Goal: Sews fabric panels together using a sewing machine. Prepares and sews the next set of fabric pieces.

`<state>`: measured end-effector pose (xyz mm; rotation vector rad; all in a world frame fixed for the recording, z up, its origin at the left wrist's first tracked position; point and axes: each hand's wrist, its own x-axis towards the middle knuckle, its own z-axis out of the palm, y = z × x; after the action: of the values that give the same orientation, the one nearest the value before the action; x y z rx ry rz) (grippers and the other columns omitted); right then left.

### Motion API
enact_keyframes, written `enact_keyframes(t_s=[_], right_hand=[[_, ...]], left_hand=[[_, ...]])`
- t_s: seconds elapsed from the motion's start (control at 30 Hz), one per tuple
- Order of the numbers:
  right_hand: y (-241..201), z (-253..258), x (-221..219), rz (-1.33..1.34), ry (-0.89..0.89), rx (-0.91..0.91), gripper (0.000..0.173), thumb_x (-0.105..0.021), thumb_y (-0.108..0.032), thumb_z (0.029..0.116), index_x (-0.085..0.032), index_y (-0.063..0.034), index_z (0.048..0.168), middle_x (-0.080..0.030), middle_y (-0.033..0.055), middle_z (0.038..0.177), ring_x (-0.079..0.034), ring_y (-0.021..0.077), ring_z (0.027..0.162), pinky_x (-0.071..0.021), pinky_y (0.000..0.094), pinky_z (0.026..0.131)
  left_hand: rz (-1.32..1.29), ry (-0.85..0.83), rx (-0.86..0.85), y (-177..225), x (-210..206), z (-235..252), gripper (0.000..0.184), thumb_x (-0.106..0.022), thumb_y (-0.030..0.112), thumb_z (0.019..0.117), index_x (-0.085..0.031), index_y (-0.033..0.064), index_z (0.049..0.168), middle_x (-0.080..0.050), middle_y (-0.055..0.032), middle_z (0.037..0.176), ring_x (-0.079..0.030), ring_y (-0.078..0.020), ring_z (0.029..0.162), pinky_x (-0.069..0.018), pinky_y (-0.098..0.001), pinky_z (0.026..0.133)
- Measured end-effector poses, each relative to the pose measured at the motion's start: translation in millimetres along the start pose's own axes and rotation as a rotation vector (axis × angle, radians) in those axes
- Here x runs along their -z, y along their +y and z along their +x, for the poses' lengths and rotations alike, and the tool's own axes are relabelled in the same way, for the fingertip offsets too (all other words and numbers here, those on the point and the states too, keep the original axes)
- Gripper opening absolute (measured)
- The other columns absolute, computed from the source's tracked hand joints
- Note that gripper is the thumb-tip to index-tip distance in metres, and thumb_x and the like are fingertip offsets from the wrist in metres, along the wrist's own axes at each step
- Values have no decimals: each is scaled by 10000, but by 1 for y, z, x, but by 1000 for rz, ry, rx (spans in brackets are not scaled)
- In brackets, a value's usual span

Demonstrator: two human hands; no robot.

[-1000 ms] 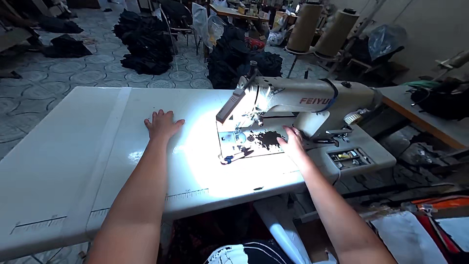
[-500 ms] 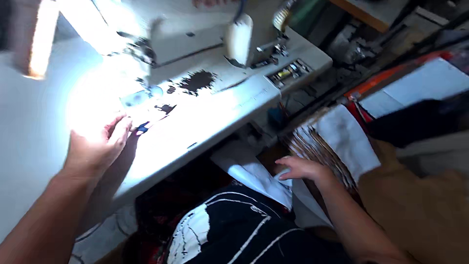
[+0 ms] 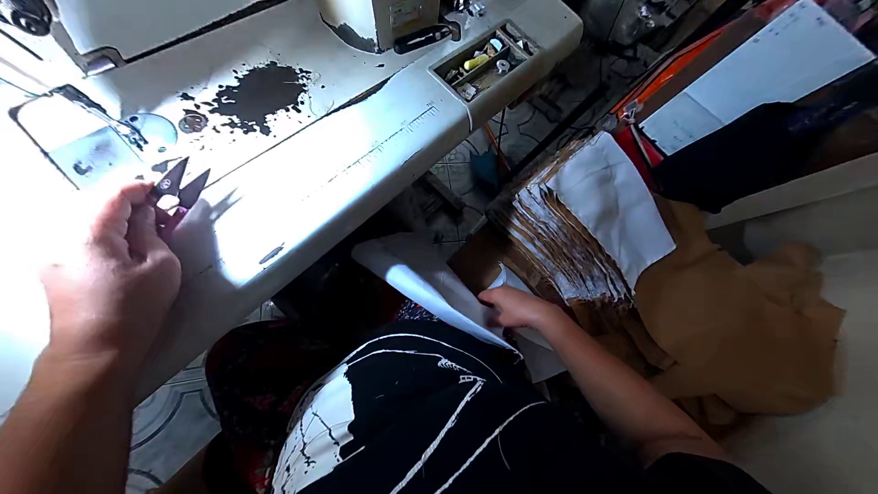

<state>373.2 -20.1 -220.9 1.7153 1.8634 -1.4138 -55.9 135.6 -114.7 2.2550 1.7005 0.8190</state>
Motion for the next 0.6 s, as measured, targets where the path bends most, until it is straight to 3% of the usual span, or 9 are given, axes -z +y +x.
enact_keyframes(t_s=[0.03,0.1,0.17,0.23,0.3,0.37,0.43,0.53,0.6], right_hand=[[0,4,2,12,58,-1,232,-580,-33,989,-655,92,1169,-666,294,1143,-630,434,1127,-455,606,1002],[-2,12,7,67,168,41,225,-511,-42,1026,-682,90,1088,-687,285,1074,-655,425,1074,-473,603,974],[-18,16,17,115,276,123,226,-508,-23,1024,-688,75,1120,-699,285,1068,-673,428,1065,-491,611,965],[-44,16,31,115,344,203,216,-485,16,1029,-676,91,1097,-698,275,1050,-677,414,1043,-503,581,950],[-64,19,38,125,452,324,206,-485,33,1014,-679,103,1023,-700,257,956,-693,391,938,-531,563,862],[-89,14,48,206,503,383,219,-476,15,1029,-672,112,1052,-702,258,961,-696,372,937,-528,545,877],[-108,9,55,322,663,516,200,-493,-26,1024,-669,67,1017,-686,166,873,-671,218,811,-550,409,783],[-136,-3,79,373,887,713,192,-484,-69,1034,-648,25,1001,-643,68,800,-598,62,716,-511,255,695],[-151,-14,102,324,981,751,210,-468,-94,1045,-638,28,1023,-626,59,800,-575,44,708,-492,234,688]], left_hand=[[-64,6,20,11,3,-6,406,-360,235,1111,-563,-48,1318,-633,-249,1139,-625,-277,1000,-497,-454,908],[-192,-31,20,34,6,-19,434,-438,331,1081,-534,-2,1344,-595,-119,971,-531,-95,768,-467,-289,720],[-280,-69,-41,59,7,-30,530,-563,383,1003,-510,38,1402,-552,-13,865,-475,6,644,-426,-182,594],[-358,-118,-141,84,1,-35,681,-687,371,919,-468,7,1450,-524,27,823,-437,48,616,-386,-123,563],[-428,-226,-207,102,-12,-38,841,-784,299,827,-395,9,1514,-519,47,773,-446,40,590,-393,-127,542],[-423,-348,-237,116,-30,-42,988,-849,334,756,-356,30,1556,-541,41,706,-454,-28,548,-420,-219,511],[-455,-444,-227,129,-54,-48,1042,-876,365,733,-354,5,1559,-554,30,639,-480,-76,520,-459,-291,506],[-646,-504,-72,146,-79,-55,683,-827,205,832,-529,16,1417,-688,-47,762,-631,-97,621,-564,-303,604],[-689,-385,-67,153,-84,-46,223,-727,166,920,-685,1,1064,-674,-8,745,-609,-31,627,-532,-237,608]])
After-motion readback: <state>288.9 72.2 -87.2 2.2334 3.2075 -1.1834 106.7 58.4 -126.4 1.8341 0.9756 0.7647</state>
